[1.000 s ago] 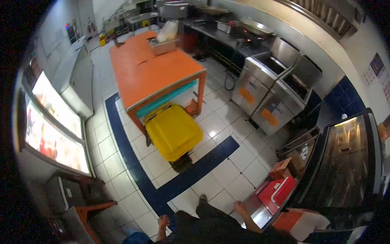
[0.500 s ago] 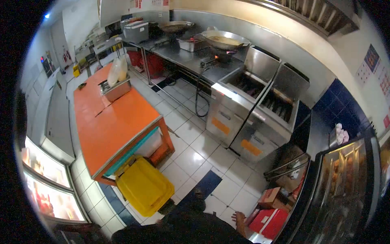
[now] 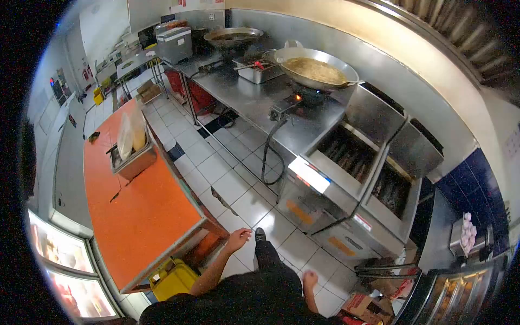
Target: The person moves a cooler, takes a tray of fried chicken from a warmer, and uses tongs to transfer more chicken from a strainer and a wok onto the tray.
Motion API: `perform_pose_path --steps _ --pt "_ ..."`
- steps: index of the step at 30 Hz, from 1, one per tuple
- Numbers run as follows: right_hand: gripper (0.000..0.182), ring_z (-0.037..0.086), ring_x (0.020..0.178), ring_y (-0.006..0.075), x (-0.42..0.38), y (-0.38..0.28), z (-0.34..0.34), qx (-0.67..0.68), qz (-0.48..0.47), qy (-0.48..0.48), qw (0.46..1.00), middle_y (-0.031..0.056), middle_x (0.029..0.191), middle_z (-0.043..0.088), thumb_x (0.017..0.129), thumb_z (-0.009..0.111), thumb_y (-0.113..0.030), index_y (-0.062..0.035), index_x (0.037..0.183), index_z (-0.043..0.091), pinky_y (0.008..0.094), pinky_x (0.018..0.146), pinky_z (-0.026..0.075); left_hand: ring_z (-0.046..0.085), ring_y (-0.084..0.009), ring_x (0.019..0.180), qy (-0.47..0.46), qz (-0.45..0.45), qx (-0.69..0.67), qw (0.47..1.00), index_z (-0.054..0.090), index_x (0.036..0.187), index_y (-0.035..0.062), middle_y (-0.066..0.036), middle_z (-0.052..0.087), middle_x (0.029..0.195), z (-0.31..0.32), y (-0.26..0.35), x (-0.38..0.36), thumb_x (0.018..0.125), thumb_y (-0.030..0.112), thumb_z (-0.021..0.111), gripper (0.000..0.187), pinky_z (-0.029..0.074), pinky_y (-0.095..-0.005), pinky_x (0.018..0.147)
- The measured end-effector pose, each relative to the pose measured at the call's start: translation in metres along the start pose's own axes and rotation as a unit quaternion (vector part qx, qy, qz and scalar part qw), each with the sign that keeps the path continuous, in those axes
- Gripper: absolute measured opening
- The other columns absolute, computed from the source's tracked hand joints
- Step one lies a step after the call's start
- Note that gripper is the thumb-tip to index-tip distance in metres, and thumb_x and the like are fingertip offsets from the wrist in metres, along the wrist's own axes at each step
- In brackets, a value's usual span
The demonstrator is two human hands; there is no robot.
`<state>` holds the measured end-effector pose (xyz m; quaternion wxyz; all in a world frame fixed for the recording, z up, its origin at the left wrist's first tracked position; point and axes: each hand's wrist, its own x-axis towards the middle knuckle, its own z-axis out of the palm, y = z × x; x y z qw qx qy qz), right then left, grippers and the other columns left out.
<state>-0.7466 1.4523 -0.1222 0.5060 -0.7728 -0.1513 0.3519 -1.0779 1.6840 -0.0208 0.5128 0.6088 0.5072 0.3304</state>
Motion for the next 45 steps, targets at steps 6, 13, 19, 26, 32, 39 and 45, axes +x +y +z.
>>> perform_pose_path --steps 6,13,19,26,32,39,45 --pt "0.028 0.052 0.049 0.0127 0.141 -0.315 0.277 -0.098 -0.229 -0.254 0.935 0.0044 0.06 0.055 0.094 0.046 -0.022 -0.0019 0.077 0.054 0.0274 0.047 0.041 0.063 -0.0161 0.077 -0.008 -0.034 0.028 0.999 0.062 0.107 0.0047 -0.008 0.066 0.092 -0.052 0.022 0.099 0.092 0.024 0.051 0.026 0.051 -0.0297 0.071" --pt "0.031 0.062 0.059 0.021 0.246 -0.508 0.511 0.159 -0.065 -0.306 0.937 0.0148 0.082 0.061 0.097 0.04 -0.023 0.0034 0.098 0.055 0.031 0.054 0.052 0.06 -0.0106 0.073 0.172 -0.123 -0.162 0.964 0.062 0.105 0.001 -0.006 0.065 0.085 -0.145 0.067 0.227 0.095 0.015 0.051 0.021 0.049 -0.0232 0.066" --pt "0.029 0.062 0.058 0.022 0.336 -0.518 0.611 0.195 0.003 -0.11 0.975 0.0132 0.076 0.059 0.095 0.049 -0.025 0.0036 0.099 0.049 0.0339 0.048 0.053 0.058 -0.0113 0.074 0.182 0.05 -0.152 0.97 0.06 0.098 0.0005 -0.006 0.064 0.086 -0.246 0.127 0.468 0.096 0.013 0.049 0.017 0.047 -0.025 0.07" --pt "0.033 0.063 0.055 0.0233 0.329 -0.54 0.642 0.133 -0.049 0.084 0.986 0.0167 0.075 0.061 0.098 0.043 -0.024 0.0084 0.099 0.047 0.0315 0.048 0.053 0.06 -0.0149 0.077 0.084 0.272 -0.002 0.959 0.06 0.096 0.0033 -0.007 0.063 0.088 -0.362 0.301 0.825 0.096 0.018 0.051 0.017 0.047 -0.0282 0.072" --pt "0.052 0.059 0.087 0.0251 0.345 -0.506 0.645 0.494 0.13 -0.026 0.859 0.0161 0.098 0.056 0.099 0.035 -0.041 0.0079 0.114 0.046 0.0392 0.081 0.052 0.056 -0.0333 0.1 0.07 0.28 0.417 0.862 0.056 0.113 0.0034 -0.017 0.059 0.108 -0.366 0.291 1.088 0.09 0.026 0.055 0.032 0.044 -0.045 0.086" --pt "0.054 0.065 0.086 0.031 0.345 -0.496 0.652 0.546 0.116 0.004 0.83 0.0218 0.094 0.061 0.097 0.038 -0.047 0.0051 0.109 0.049 0.0389 0.077 0.056 0.059 -0.0236 0.056 -0.169 -0.054 0.245 0.953 0.062 0.088 -0.0019 -0.012 0.061 0.069 -0.332 0.244 1.189 0.093 0.025 0.054 0.028 0.048 -0.0388 0.049" --pt "0.056 0.064 0.086 0.0319 0.334 -0.51 0.66 0.514 0.129 0.041 0.847 0.023 0.099 0.058 0.097 0.039 -0.046 0.0059 0.117 0.043 0.0392 0.078 0.056 0.048 -0.0147 0.047 -0.07 0.066 0.136 0.986 0.058 0.084 -0.0007 -0.005 0.052 0.059 -0.348 0.261 1.145 0.09 0.017 0.056 0.019 0.041 -0.0307 0.045"
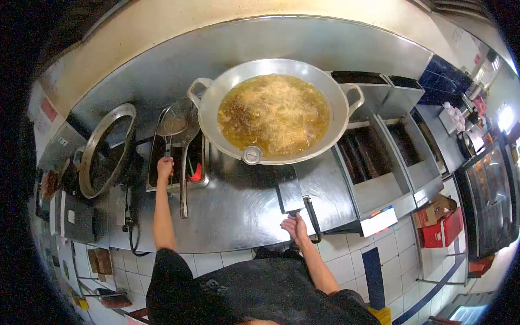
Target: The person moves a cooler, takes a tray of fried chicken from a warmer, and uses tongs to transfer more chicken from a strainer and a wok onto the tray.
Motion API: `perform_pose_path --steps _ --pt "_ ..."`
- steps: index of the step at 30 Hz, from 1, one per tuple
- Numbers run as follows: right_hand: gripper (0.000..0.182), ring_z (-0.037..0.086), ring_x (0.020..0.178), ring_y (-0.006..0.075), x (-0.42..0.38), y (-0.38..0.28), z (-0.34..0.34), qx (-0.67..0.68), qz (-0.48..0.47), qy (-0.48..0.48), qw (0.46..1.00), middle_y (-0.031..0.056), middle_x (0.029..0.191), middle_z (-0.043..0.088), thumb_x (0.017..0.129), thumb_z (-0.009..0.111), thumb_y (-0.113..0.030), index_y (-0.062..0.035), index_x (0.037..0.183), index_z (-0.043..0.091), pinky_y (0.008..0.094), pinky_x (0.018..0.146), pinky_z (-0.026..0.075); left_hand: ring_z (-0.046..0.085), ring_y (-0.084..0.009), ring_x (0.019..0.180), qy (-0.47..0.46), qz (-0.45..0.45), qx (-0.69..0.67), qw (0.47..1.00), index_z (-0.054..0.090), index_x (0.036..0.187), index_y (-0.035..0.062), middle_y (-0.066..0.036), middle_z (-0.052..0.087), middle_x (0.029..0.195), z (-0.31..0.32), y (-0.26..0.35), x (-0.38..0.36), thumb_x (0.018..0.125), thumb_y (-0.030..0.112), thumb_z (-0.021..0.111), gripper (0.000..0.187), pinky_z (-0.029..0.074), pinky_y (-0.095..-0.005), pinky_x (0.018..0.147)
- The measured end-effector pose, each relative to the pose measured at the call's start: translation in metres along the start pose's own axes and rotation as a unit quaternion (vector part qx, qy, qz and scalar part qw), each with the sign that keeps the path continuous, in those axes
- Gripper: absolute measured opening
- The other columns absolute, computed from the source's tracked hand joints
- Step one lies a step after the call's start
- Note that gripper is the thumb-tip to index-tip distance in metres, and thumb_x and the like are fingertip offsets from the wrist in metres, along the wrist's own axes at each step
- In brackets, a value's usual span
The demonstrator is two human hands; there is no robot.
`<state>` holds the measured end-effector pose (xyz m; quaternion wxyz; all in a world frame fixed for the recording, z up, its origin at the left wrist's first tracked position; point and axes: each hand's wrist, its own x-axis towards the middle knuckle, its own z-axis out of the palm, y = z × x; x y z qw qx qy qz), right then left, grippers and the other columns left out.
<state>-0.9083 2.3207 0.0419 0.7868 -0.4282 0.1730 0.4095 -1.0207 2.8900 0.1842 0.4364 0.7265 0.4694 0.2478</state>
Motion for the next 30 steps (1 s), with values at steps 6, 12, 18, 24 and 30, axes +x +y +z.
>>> perform_pose_path --steps 6,12,18,24,30 --pt "0.056 0.058 0.096 0.0348 -0.012 -0.006 -0.005 0.024 0.024 -0.036 0.999 0.0216 0.1 0.055 0.098 0.033 -0.044 0.0066 0.119 0.042 0.0459 0.087 0.051 0.039 -0.0087 0.048 0.113 0.257 0.028 0.959 0.054 0.096 0.0014 0.0 0.048 0.065 -0.034 0.111 -0.123 0.094 0.024 0.054 0.023 0.035 -0.0254 0.047" --pt "0.042 0.054 0.069 0.0246 0.048 0.008 -0.033 0.222 0.132 -0.082 0.963 0.0135 0.079 0.051 0.099 0.031 -0.034 0.0036 0.1 0.049 0.0347 0.063 0.047 0.058 -0.0277 0.059 0.049 0.341 0.16 0.925 0.053 0.107 0.0009 -0.014 0.056 0.064 -0.018 0.267 -0.223 0.089 0.018 0.059 0.026 0.043 -0.037 0.057" --pt "0.026 0.042 0.06 0.0131 0.006 -0.023 -0.018 0.318 0.255 -0.154 0.9 0.0011 0.065 0.041 0.094 0.038 -0.026 -0.0038 0.089 0.052 0.0291 0.055 0.036 0.06 -0.0364 0.067 -0.113 0.481 0.336 0.802 0.053 0.112 0.0044 -0.018 0.061 0.07 0.073 0.36 -0.27 0.084 0.012 0.059 0.029 0.045 -0.045 0.061" --pt "0.034 0.051 0.065 0.0147 -0.074 -0.043 -0.078 -0.049 0.147 -0.126 0.98 0.0051 0.074 0.054 0.093 0.049 -0.035 -0.0035 0.102 0.056 0.0288 0.06 0.044 0.065 -0.034 0.071 -0.192 0.535 0.491 0.66 0.055 0.113 0.0063 -0.016 0.065 0.07 0.171 0.384 -0.286 0.081 0.011 0.057 0.033 0.051 -0.0442 0.062" --pt "0.026 0.05 0.048 0.0152 -0.135 -0.044 -0.179 -0.119 0.03 0.091 0.988 0.0055 0.067 0.053 0.09 0.052 -0.029 -0.003 0.095 0.056 0.0271 0.043 0.043 0.067 -0.0226 0.065 -0.085 0.623 0.546 0.554 0.067 0.077 0.0078 -0.011 0.065 0.065 0.268 0.367 -0.262 0.076 0.011 0.058 0.009 0.051 -0.0337 0.054"
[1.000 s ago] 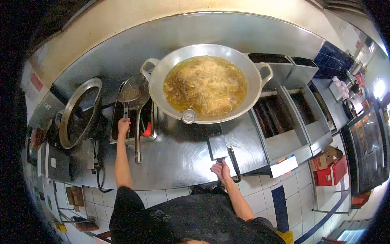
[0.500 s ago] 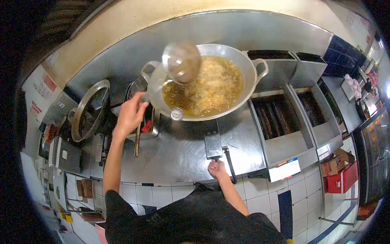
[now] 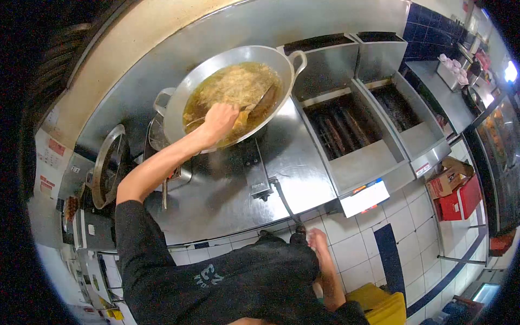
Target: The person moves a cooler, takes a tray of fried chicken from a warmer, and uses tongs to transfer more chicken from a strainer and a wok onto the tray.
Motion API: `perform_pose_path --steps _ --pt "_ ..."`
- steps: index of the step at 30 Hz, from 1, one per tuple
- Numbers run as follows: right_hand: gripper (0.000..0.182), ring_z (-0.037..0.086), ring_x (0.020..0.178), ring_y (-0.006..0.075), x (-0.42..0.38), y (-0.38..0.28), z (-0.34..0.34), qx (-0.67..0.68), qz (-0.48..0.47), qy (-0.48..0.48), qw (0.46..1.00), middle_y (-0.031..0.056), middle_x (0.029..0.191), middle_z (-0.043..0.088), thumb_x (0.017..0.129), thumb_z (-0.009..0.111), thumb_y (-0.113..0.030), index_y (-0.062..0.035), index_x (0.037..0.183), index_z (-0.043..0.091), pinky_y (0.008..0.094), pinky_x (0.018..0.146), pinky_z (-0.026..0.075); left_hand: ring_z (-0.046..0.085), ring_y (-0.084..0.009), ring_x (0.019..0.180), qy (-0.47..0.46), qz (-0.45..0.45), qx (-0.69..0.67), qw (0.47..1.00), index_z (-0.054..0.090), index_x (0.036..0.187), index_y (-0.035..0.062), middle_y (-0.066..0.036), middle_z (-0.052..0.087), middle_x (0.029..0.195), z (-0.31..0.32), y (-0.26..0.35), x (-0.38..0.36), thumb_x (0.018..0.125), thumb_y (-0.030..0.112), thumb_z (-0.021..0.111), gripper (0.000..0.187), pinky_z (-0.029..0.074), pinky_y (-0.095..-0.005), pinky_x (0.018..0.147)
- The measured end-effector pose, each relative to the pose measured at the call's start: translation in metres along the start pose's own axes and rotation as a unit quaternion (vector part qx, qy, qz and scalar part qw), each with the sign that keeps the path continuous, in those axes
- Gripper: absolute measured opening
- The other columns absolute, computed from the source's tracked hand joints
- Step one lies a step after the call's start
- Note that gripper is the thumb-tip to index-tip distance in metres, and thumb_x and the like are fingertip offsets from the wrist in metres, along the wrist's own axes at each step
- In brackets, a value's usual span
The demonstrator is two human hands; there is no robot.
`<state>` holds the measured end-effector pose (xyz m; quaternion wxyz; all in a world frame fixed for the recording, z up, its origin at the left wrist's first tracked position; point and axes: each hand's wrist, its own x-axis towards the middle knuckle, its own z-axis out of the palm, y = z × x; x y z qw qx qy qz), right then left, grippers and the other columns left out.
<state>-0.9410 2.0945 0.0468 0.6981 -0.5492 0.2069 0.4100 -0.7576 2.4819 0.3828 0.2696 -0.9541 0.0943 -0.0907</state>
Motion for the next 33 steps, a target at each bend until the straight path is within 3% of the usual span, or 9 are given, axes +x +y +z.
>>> perform_pose_path --steps 2,4,8,10,11,15,20,26,33 --pt "0.021 0.05 0.047 0.0152 0.003 0.028 -0.036 0.095 -0.017 0.108 0.989 0.006 0.067 0.053 0.089 0.051 -0.024 -0.0034 0.093 0.056 0.0286 0.043 0.043 0.066 -0.0202 0.066 0.001 0.0 0.005 1.0 0.067 0.071 0.0099 -0.008 0.064 0.067 0.024 -0.003 0.02 0.076 0.011 0.059 0.01 0.05 -0.0327 0.054" --pt "0.02 0.05 0.047 0.0153 0.005 0.055 -0.064 0.121 -0.032 0.134 0.983 0.0063 0.067 0.053 0.088 0.052 -0.023 -0.004 0.093 0.056 0.0285 0.043 0.044 0.064 -0.0215 0.058 0.018 0.052 0.082 0.995 0.059 0.091 0.0 -0.008 0.063 0.062 0.058 -0.016 0.039 0.08 0.014 0.058 0.018 0.049 -0.0328 0.051" --pt "0.024 0.046 0.045 0.0134 0.0 0.063 -0.079 0.163 -0.029 0.2 0.966 0.006 0.069 0.052 0.091 0.047 -0.025 -0.0018 0.097 0.052 0.0267 0.039 0.043 0.064 -0.0197 0.059 0.036 0.013 0.14 0.989 0.06 0.095 -0.0001 -0.008 0.064 0.064 0.104 -0.05 0.043 0.079 0.017 0.061 0.024 0.049 -0.0327 0.051" --pt "0.022 0.049 0.047 0.0149 0.0 0.07 -0.081 0.175 -0.037 0.198 0.964 0.0065 0.068 0.053 0.087 0.05 -0.024 -0.0036 0.095 0.054 0.0279 0.041 0.044 0.065 -0.0185 0.06 0.02 0.022 0.112 0.993 0.059 0.102 -0.0014 -0.006 0.064 0.065 0.116 -0.082 0.029 0.08 0.015 0.06 0.028 0.049 -0.0321 0.05" --pt "0.021 0.052 0.048 0.0165 0.003 0.074 -0.081 0.189 -0.043 0.197 0.961 0.007 0.067 0.053 0.082 0.054 -0.023 -0.0054 0.094 0.055 0.0291 0.043 0.046 0.065 -0.0214 0.061 -0.053 -0.013 0.085 0.995 0.058 0.109 0.0002 -0.008 0.065 0.067 0.125 -0.099 0.027 0.081 0.013 0.057 0.031 0.05 -0.033 0.05" --pt "0.021 0.053 0.048 0.017 0.002 0.068 -0.065 0.159 -0.043 0.2 0.966 0.0073 0.068 0.054 0.083 0.053 -0.023 -0.005 0.094 0.055 0.0297 0.043 0.046 0.066 -0.0253 0.064 -0.043 -0.012 0.069 0.997 0.058 0.114 0.0072 -0.011 0.065 0.069 0.099 -0.137 -0.026 0.081 0.009 0.056 0.033 0.052 -0.0358 0.052" --pt "0.022 0.052 0.05 0.0179 0.01 0.075 -0.057 0.098 -0.024 0.168 0.981 0.0085 0.068 0.051 0.085 0.048 -0.019 -0.0004 0.096 0.052 0.0283 0.04 0.045 0.066 -0.0306 0.067 -0.068 -0.091 -0.024 0.993 0.058 0.119 0.017 -0.017 0.065 0.071 0.054 -0.154 -0.094 0.078 0.007 0.057 0.043 0.053 -0.0415 0.058" --pt "0.022 0.056 0.053 0.0195 0.022 0.077 -0.044 -0.027 -0.029 0.185 0.982 0.0106 0.072 0.056 0.083 0.049 -0.017 0.0006 0.096 0.055 0.0304 0.043 0.048 0.065 -0.0345 0.077 -0.046 -0.176 -0.132 0.974 0.055 0.127 0.0162 -0.02 0.065 0.075 -0.008 -0.159 -0.137 0.078 0.007 0.06 0.05 0.052 -0.0455 0.069" --pt "0.023 0.059 0.055 0.0216 0.033 0.144 -0.094 -0.095 0.008 0.223 0.97 0.0111 0.072 0.058 0.084 0.048 -0.018 0.0 0.095 0.056 0.0339 0.048 0.053 0.061 -0.0394 0.088 -0.06 -0.223 -0.207 0.951 0.056 0.124 0.011 -0.023 0.065 0.089 -0.056 -0.189 -0.168 0.081 0.01 0.061 0.044 0.048 -0.0477 0.081"
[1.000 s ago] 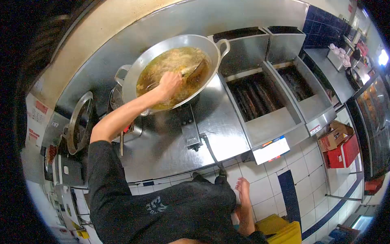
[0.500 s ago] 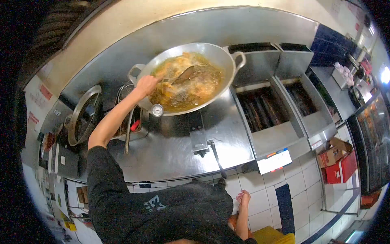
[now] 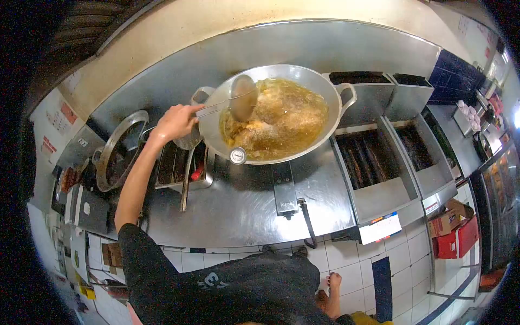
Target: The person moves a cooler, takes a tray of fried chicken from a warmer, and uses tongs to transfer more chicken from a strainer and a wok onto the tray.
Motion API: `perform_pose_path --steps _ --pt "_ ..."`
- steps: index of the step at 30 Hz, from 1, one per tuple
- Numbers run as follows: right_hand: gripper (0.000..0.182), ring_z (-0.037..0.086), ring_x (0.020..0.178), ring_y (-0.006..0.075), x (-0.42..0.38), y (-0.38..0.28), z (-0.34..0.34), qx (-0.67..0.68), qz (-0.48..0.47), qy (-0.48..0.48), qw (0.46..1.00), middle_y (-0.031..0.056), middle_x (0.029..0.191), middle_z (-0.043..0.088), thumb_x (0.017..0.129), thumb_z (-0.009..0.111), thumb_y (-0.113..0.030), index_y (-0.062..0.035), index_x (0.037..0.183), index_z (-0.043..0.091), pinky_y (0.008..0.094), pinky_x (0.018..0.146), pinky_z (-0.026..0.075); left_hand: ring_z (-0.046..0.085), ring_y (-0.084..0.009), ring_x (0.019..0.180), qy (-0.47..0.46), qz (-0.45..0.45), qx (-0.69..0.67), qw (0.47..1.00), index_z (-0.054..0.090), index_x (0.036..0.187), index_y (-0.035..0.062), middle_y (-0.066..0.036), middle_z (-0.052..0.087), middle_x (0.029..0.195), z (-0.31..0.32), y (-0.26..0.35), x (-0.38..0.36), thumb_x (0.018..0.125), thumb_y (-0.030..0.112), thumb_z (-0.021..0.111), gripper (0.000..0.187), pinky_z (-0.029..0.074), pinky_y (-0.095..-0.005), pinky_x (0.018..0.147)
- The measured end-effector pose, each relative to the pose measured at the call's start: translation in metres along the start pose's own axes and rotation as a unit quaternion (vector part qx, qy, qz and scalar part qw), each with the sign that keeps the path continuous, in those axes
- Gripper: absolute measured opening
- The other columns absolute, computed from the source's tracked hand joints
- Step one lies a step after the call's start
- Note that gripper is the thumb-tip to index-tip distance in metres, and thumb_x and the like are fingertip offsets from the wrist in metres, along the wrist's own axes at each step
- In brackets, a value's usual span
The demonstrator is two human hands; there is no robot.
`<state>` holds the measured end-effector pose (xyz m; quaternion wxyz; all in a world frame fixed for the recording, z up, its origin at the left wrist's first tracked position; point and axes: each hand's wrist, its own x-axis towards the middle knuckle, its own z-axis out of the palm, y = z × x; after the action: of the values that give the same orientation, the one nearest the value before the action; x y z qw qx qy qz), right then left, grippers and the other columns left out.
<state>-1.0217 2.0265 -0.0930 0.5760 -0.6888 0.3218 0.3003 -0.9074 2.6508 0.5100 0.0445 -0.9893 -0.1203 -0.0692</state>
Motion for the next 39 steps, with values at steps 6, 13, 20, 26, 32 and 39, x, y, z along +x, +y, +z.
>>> perform_pose_path --steps 6,13,20,26,32,39 --pt "0.026 0.065 0.065 0.0288 -0.015 0.063 -0.035 0.012 0.118 0.008 0.993 0.0124 0.073 0.062 0.081 0.056 -0.023 -0.0018 0.094 0.061 0.045 0.058 0.053 0.062 -0.0387 0.091 -0.052 -0.053 0.005 0.997 0.06 0.12 0.0099 -0.021 0.066 0.092 -0.032 -0.025 -0.012 0.08 0.012 0.061 0.04 0.048 -0.0464 0.082" --pt "0.029 0.066 0.072 0.0309 0.011 0.098 -0.058 -0.5 -0.222 -0.048 0.836 0.0166 0.079 0.067 0.076 0.063 -0.029 -0.0021 0.087 0.064 0.0382 0.067 0.051 0.063 -0.0377 0.092 -0.058 -0.094 0.043 0.993 0.066 0.112 0.0127 -0.022 0.066 0.095 0.01 -0.069 0.012 0.074 0.012 0.058 0.039 0.049 -0.0461 0.085" --pt "0.024 0.06 0.063 0.0273 0.002 0.055 -0.027 -0.134 0.017 -0.054 0.989 0.0145 0.073 0.061 0.078 0.057 -0.024 -0.0011 0.085 0.061 0.0367 0.057 0.047 0.065 -0.0341 0.085 -0.092 -0.105 -0.011 0.99 0.066 0.11 0.0104 -0.022 0.067 0.09 0.078 -0.084 0.061 0.074 0.016 0.06 0.037 0.052 -0.0431 0.075" --pt "0.02 0.055 0.054 0.0242 -0.004 0.053 -0.024 -0.051 0.048 -0.057 0.996 0.0128 0.068 0.057 0.08 0.052 -0.02 -0.0003 0.084 0.057 0.0354 0.048 0.044 0.065 -0.0282 0.067 -0.101 -0.129 -0.162 0.973 0.065 0.107 -0.0006 -0.021 0.066 0.079 0.143 -0.067 0.114 0.074 0.016 0.06 0.037 0.051 -0.0386 0.061" --pt "0.017 0.05 0.046 0.0211 -0.008 0.056 -0.037 0.041 0.061 -0.051 0.996 0.0111 0.063 0.052 0.082 0.047 -0.015 0.0006 0.082 0.054 0.034 0.039 0.04 0.058 -0.0215 0.056 -0.115 -0.098 -0.25 0.956 0.06 0.109 -0.0047 -0.013 0.062 0.067 0.16 -0.022 0.137 0.076 0.017 0.062 0.039 0.045 -0.0353 0.051" --pt "0.018 0.054 0.044 0.0235 -0.007 0.018 -0.051 0.003 0.018 0.039 0.999 0.0124 0.062 0.054 0.083 0.045 -0.013 0.0023 0.081 0.054 0.0358 0.036 0.044 0.045 -0.0123 0.038 -0.204 -0.066 -0.265 0.94 0.054 0.126 -0.0014 -0.002 0.05 0.053 0.138 0.009 0.116 0.083 0.014 0.057 0.045 0.037 -0.0299 0.036"
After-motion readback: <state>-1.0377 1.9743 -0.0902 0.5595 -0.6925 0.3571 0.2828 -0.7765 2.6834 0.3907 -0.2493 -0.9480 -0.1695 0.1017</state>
